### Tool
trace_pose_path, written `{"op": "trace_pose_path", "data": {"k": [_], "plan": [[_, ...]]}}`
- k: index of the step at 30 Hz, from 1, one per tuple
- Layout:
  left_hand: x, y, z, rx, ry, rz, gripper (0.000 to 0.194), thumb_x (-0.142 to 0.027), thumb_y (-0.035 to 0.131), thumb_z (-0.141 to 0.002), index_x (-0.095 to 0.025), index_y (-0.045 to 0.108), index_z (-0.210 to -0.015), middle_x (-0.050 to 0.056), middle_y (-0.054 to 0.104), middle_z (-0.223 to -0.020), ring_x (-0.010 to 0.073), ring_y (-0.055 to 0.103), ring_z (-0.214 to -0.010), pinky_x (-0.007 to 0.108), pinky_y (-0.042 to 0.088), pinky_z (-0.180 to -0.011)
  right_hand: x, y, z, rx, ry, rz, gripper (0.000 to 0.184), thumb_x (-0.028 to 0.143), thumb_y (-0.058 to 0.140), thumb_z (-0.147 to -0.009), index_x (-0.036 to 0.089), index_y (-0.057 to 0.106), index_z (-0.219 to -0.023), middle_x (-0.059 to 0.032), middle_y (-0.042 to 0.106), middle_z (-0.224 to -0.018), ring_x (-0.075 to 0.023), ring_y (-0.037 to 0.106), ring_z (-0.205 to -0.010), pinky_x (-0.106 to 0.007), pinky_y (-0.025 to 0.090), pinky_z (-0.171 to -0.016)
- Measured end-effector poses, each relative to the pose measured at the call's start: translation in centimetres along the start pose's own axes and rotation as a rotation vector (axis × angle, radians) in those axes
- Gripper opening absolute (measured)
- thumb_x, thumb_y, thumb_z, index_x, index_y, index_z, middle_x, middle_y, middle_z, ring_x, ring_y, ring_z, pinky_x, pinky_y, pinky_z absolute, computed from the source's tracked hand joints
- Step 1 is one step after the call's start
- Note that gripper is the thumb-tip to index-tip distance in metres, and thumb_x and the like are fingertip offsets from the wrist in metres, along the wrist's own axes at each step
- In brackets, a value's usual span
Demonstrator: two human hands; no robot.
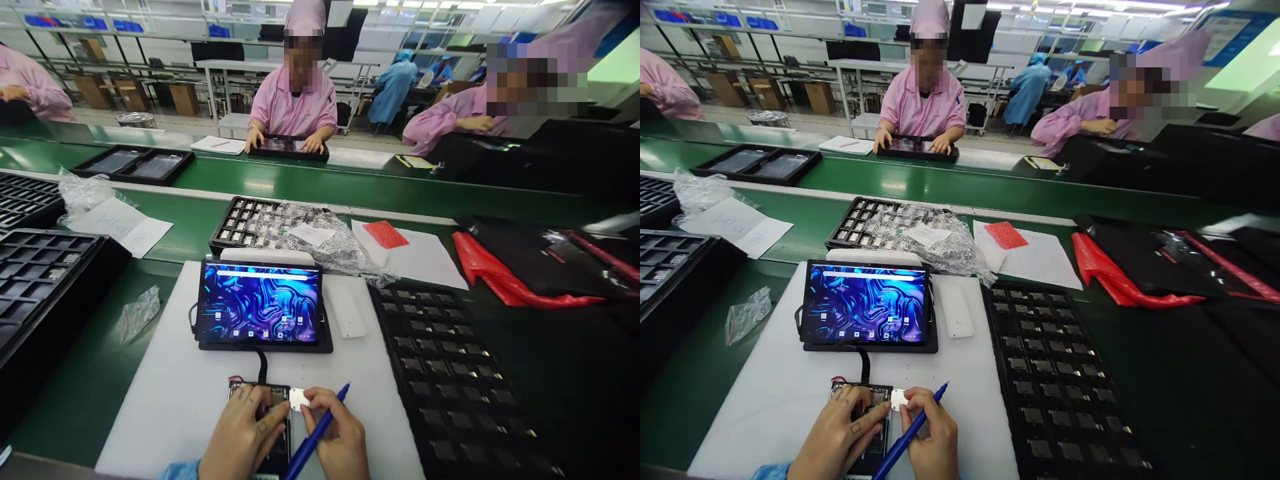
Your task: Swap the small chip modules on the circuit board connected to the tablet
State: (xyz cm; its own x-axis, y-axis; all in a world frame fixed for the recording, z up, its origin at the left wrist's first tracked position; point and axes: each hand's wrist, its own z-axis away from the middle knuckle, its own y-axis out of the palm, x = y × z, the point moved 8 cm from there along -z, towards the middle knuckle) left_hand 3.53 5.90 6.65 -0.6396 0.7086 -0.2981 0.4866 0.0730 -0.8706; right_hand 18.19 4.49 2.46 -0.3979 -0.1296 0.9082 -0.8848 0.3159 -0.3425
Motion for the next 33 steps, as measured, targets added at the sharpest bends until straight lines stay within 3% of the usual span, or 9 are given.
{"op": "trace_pose_path", "data": {"k": [4,8,11,20,28,33], "plan": [[0.3,-0.1,0.2,-0.004,-0.016,0.069,0.034,-0.024,0.033,-0.097,-0.019,0.066,-0.101,0.007,0.056,-0.076,0.0188,0.057,-0.061,0.031,0.051,-0.051,-0.3,0.1,0.5,-0.049,0.030,-0.003,0.011,0.018,0.060,-0.078,0.024,0.057,-0.069,-0.0034,0.073,-0.081,-0.0188,0.070,-0.072,-0.024,0.056,-0.068],[0.6,-0.3,0.6,-0.033,-0.004,0.171,0.027,-0.021,0.037,-0.096,-0.017,0.063,-0.104,0.008,0.059,-0.078,0.0182,0.060,-0.064,0.030,0.054,-0.053,-0.2,-0.3,0.8,-0.096,-0.029,0.047,0.012,0.017,0.059,-0.080,0.025,0.059,-0.070,-0.0073,0.074,-0.101,-0.0233,0.070,-0.090,-0.030,0.055,-0.079],[0.9,-0.3,0.8,-0.044,-0.032,0.199,0.024,-0.019,0.039,-0.095,-0.017,0.062,-0.102,0.008,0.063,-0.080,0.0177,0.063,-0.070,0.028,0.056,-0.060,-0.1,-0.5,0.7,-0.090,-0.056,0.070,0.012,0.017,0.060,-0.080,0.025,0.060,-0.070,-0.0087,0.073,-0.104,-0.0261,0.066,-0.098,-0.035,0.054,-0.083],[0.9,-0.6,0.2,-0.096,-0.006,0.172,0.026,-0.019,0.038,-0.096,-0.019,0.063,-0.090,0.005,0.065,-0.073,0.0154,0.063,-0.062,0.024,0.055,-0.057,-1.3,-0.6,1.2,-0.197,0.011,-0.024,0.002,0.025,0.057,-0.086,0.025,0.055,-0.087,-0.0093,0.072,-0.109,-0.0215,0.071,-0.091,-0.030,0.056,-0.079],[0.8,-0.8,0.1,-0.156,0.023,0.155,0.027,-0.019,0.038,-0.096,-0.019,0.063,-0.088,0.004,0.065,-0.070,0.0142,0.064,-0.059,0.022,0.055,-0.054,-1.6,-0.6,1.1,-0.214,-0.004,-0.012,0.009,0.030,0.059,-0.087,0.025,0.058,-0.094,-0.0079,0.075,-0.100,-0.0198,0.072,-0.077,-0.026,0.056,-0.065],[1.1,-0.2,0.4,-0.117,0.007,0.145,0.025,-0.019,0.039,-0.096,-0.019,0.063,-0.089,0.004,0.066,-0.072,0.0147,0.065,-0.062,0.023,0.055,-0.057,-1.7,-0.3,1.0,-0.232,-0.016,-0.007,0.015,0.038,0.052,-0.091,0.025,0.059,-0.093,-0.0066,0.076,-0.092,-0.0193,0.072,-0.073,-0.025,0.056,-0.062]]}}
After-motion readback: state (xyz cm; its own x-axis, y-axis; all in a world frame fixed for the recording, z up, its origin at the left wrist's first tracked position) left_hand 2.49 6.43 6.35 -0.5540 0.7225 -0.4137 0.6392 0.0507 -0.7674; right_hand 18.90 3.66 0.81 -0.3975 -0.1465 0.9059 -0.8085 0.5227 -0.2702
